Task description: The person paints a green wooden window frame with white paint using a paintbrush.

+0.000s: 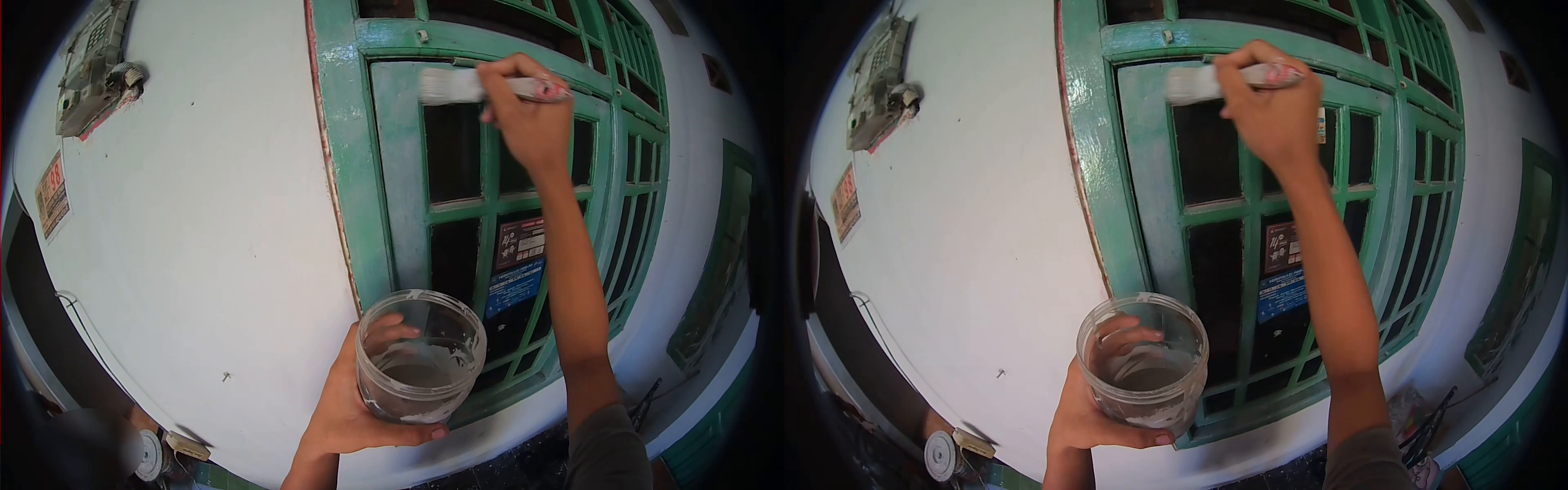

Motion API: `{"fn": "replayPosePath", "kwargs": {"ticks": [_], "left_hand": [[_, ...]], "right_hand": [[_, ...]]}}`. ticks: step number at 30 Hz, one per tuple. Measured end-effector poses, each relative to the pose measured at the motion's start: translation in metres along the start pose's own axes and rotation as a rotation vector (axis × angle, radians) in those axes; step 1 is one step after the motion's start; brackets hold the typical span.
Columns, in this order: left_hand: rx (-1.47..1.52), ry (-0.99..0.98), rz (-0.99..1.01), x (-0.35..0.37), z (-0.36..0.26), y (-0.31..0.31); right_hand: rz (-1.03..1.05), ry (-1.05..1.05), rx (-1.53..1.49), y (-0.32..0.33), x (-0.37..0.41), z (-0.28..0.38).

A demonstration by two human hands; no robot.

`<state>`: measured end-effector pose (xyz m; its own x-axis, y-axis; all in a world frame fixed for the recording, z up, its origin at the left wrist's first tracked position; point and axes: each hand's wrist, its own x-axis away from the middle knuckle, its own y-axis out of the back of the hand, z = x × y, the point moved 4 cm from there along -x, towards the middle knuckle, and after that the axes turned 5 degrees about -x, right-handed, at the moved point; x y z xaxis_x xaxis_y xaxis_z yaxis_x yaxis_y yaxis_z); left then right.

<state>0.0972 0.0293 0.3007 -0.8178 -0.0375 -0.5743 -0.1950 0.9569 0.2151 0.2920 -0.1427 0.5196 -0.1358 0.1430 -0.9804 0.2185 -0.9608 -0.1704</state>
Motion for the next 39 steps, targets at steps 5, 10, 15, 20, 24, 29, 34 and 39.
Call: {"fn": "replayPosePath", "kwargs": {"ticks": [5,10,15,20,24,29,34,39], "left_hand": [[-0.074,-0.03,0.002,0.007,0.0,0.012],[0.03,0.017,-0.025,0.007,-0.001,0.008],[0.021,0.002,-0.001,0.007,0.004,0.012],[0.077,0.022,-0.014,0.008,0.001,0.012],[0.094,0.015,0.0,0.007,0.003,0.009],[0.108,0.016,0.003,0.011,0.004,0.009],[0.126,0.037,-0.03,0.008,-0.003,0.0],[0.13,0.037,-0.012,-0.001,-0.004,-0.015]], "right_hand": [[-0.038,0.075,0.018,0.019,-0.001,0.017],[0.056,0.076,-0.123,-0.043,-0.005,0.033],[0.027,0.027,-0.029,-0.022,-0.005,0.01],[-0.087,0.004,0.16,0.029,-0.007,-0.006],[-0.142,0.061,0.342,0.06,-0.011,-0.015],[-0.207,0.024,0.388,0.095,-0.016,-0.032],[-0.211,0.032,0.449,0.118,-0.021,-0.038],[-0.196,0.029,0.492,0.141,-0.026,-0.045]]}}
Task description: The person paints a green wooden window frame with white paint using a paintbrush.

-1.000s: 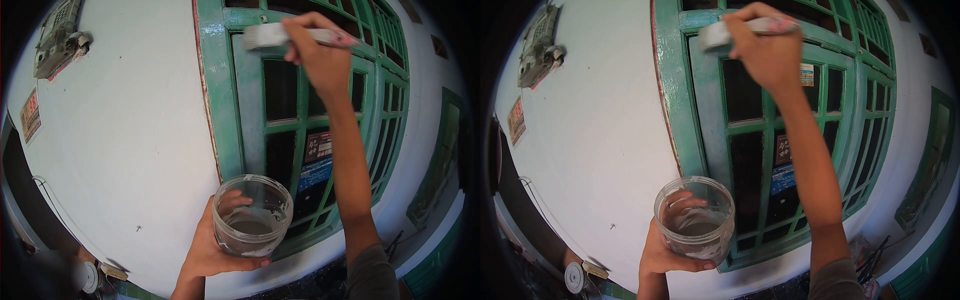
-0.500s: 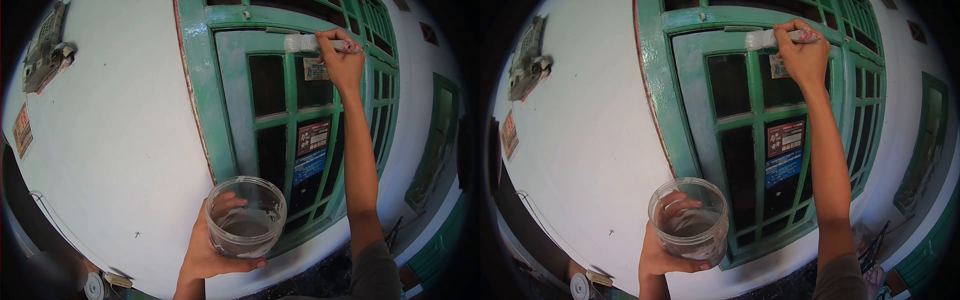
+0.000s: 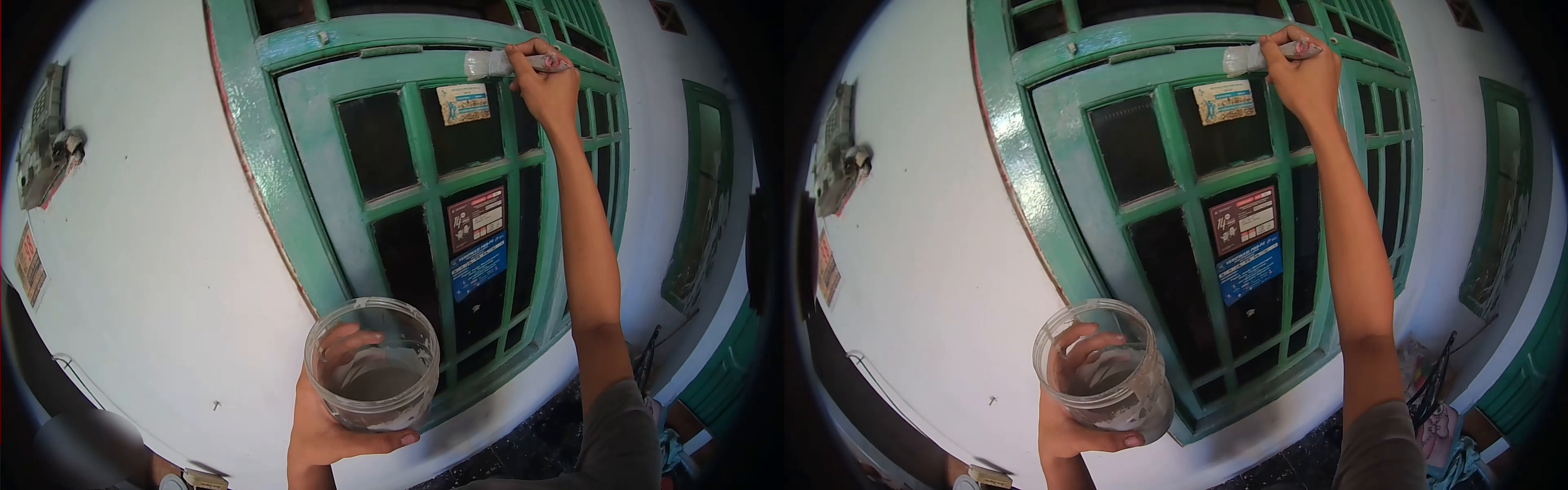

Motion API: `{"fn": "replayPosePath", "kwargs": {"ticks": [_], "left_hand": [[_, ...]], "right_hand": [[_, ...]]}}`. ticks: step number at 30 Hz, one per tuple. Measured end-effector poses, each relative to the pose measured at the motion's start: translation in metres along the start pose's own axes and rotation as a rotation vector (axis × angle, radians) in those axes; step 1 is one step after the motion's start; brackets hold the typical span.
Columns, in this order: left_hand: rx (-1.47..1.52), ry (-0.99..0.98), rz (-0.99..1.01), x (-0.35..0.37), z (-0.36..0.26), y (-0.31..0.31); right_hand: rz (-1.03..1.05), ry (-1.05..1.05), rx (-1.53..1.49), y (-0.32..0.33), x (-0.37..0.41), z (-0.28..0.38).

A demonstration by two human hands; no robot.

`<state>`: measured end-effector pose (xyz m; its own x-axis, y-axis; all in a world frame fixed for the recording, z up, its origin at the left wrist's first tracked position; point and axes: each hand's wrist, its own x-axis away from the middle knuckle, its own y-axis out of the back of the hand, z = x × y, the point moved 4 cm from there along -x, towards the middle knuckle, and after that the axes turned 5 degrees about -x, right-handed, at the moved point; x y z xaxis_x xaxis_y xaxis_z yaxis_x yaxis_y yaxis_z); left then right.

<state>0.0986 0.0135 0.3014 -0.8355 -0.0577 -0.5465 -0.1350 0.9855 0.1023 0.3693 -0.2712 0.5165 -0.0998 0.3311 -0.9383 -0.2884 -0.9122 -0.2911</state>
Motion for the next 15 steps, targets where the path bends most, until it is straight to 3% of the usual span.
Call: {"fn": "replayPosePath", "kwargs": {"ticks": [15], "left_hand": [[-0.021,-0.021,0.019,-0.035,0.017,-0.054]], "right_hand": [[0.013,0.024,-0.017,0.035,-0.021,-0.05]]}}
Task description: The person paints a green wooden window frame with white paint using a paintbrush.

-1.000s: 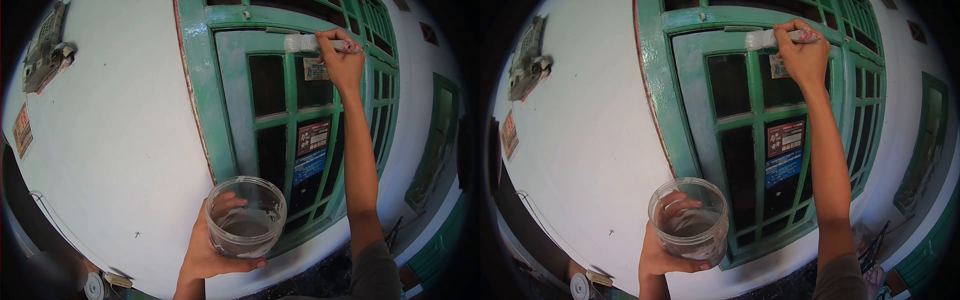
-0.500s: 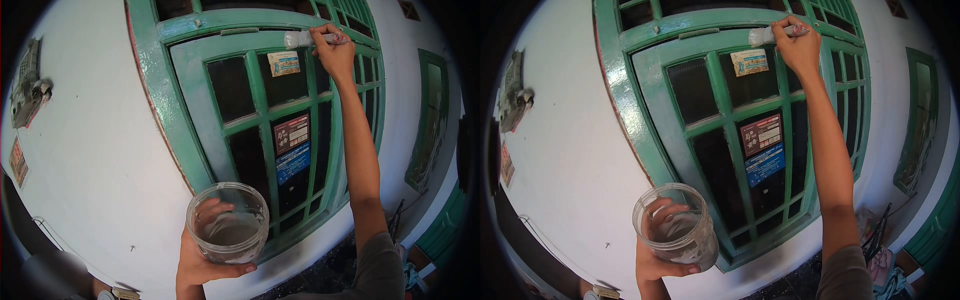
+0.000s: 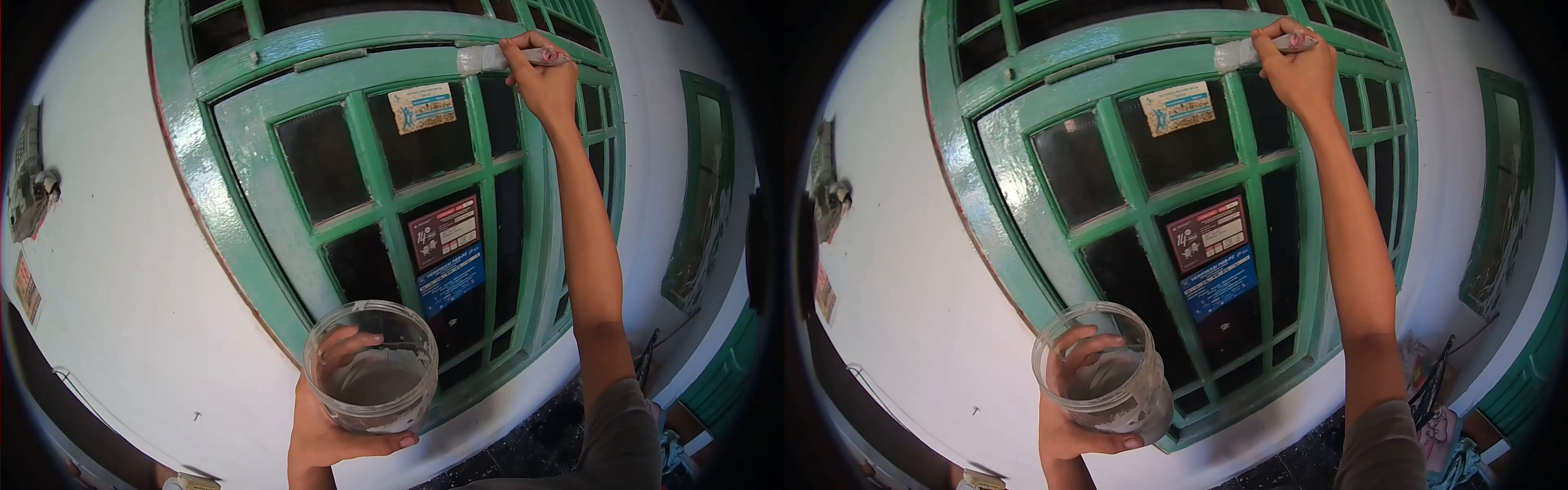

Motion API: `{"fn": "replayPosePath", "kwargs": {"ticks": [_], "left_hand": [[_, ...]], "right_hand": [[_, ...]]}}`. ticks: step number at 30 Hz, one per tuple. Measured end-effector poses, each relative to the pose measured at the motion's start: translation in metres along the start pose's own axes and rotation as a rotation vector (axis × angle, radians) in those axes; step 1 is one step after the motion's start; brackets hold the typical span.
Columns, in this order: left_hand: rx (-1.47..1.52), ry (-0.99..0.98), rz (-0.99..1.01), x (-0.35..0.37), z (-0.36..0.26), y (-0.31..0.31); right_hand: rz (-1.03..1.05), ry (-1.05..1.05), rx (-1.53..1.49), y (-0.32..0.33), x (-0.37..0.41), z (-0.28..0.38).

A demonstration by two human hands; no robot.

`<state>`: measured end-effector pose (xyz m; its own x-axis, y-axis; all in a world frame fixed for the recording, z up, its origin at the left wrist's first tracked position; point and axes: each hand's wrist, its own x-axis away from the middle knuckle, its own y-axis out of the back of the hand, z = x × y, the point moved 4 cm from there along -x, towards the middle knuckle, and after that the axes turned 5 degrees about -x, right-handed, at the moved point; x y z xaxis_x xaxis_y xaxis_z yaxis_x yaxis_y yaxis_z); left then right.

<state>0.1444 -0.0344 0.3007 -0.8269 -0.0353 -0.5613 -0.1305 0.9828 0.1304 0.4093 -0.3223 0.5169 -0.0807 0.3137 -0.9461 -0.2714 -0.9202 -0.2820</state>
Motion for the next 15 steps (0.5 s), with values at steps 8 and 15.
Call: {"fn": "replayPosePath", "kwargs": {"ticks": [8,15], "left_hand": [[0.006,0.036,-0.026,-0.018,-0.001,-0.034],[0.015,0.024,-0.003,-0.026,0.01,-0.052]], "right_hand": [[0.015,-0.023,-0.006,0.021,-0.015,-0.029],[-0.01,-0.001,0.035,0.039,-0.023,-0.047]]}}
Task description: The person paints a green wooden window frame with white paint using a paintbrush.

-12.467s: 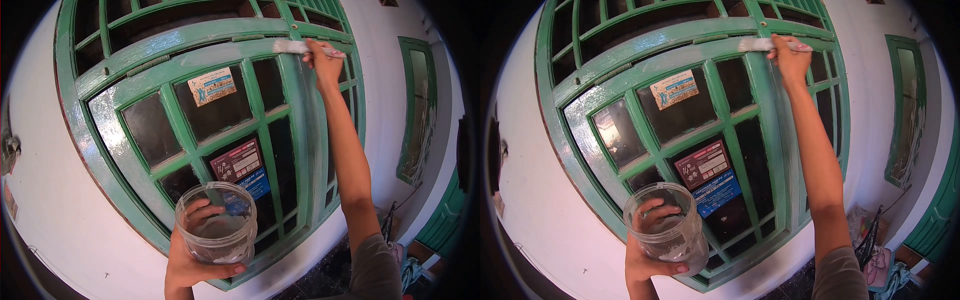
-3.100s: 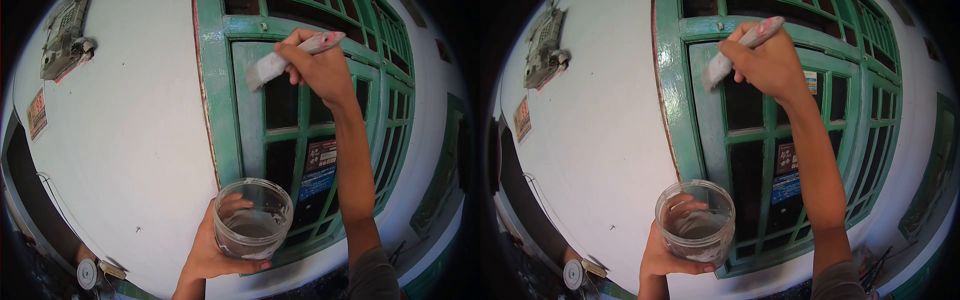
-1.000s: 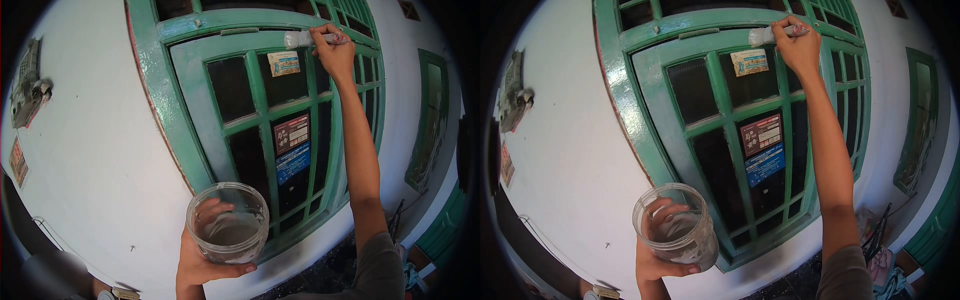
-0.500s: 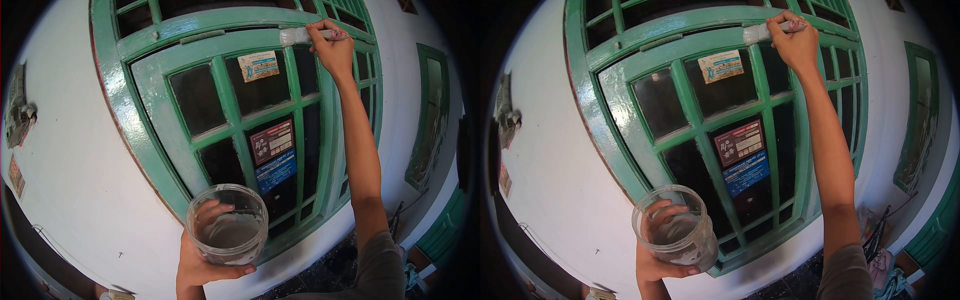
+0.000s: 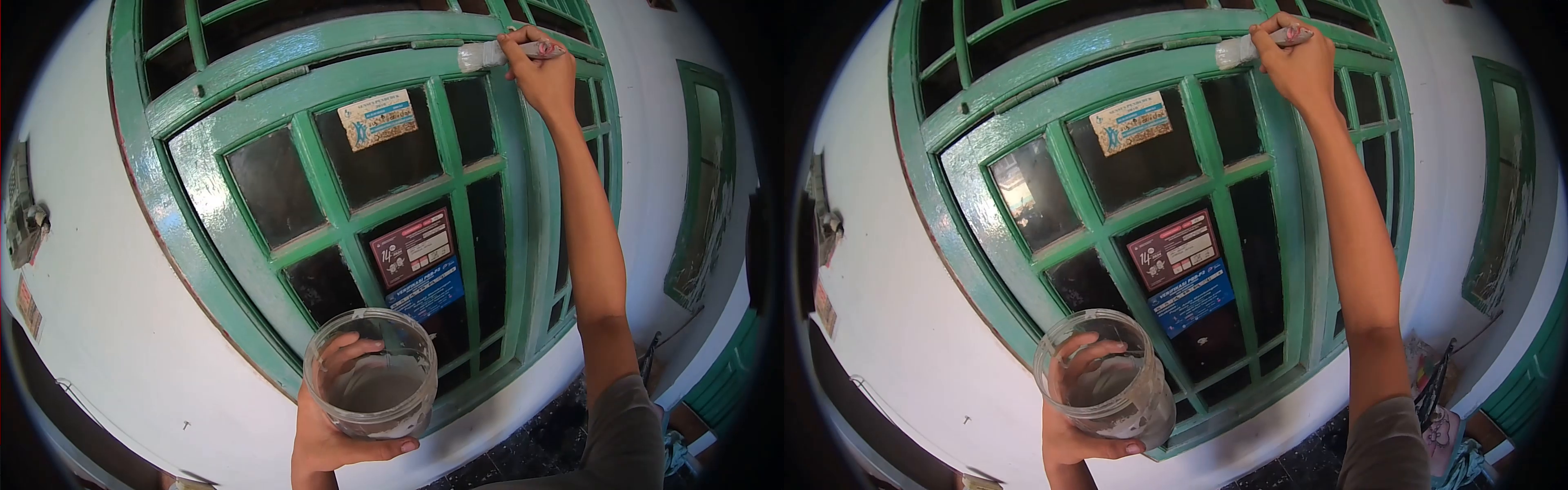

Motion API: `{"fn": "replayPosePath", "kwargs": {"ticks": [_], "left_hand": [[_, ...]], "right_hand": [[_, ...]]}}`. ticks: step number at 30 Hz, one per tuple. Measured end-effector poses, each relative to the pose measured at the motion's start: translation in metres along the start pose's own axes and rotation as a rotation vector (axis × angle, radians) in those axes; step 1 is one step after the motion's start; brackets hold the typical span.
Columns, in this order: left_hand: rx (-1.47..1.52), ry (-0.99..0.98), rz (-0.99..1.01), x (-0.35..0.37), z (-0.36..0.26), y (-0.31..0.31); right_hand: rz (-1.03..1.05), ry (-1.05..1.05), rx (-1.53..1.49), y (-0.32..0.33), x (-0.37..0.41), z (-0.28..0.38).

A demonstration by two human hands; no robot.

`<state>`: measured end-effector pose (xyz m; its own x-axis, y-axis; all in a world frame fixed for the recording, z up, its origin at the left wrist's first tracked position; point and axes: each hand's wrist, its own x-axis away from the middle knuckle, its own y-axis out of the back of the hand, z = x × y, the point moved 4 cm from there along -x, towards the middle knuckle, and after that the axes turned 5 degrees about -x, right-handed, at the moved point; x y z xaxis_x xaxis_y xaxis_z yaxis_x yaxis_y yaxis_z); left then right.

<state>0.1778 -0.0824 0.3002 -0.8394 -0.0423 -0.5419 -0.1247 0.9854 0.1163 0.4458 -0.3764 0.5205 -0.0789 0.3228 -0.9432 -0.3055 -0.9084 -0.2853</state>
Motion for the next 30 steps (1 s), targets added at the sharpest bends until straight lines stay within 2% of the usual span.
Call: {"fn": "replayPosePath", "kwargs": {"ticks": [15,19,22,30], "left_hand": [[-0.02,-0.046,0.026,-0.01,-0.001,-0.022],[-0.003,-0.042,0.019,-0.011,-0.001,-0.027],[-0.013,-0.04,0.021,-0.012,0.0,-0.03],[-0.019,-0.014,0.016,-0.016,0.001,-0.034]], "right_hand": [[0.014,0.04,0.173,0.02,-0.019,-0.044],[0.047,0.022,0.225,0.024,-0.021,-0.045],[0.027,0.102,0.285,0.027,-0.02,-0.042],[0.052,0.155,0.296,0.038,-0.01,-0.035]]}}
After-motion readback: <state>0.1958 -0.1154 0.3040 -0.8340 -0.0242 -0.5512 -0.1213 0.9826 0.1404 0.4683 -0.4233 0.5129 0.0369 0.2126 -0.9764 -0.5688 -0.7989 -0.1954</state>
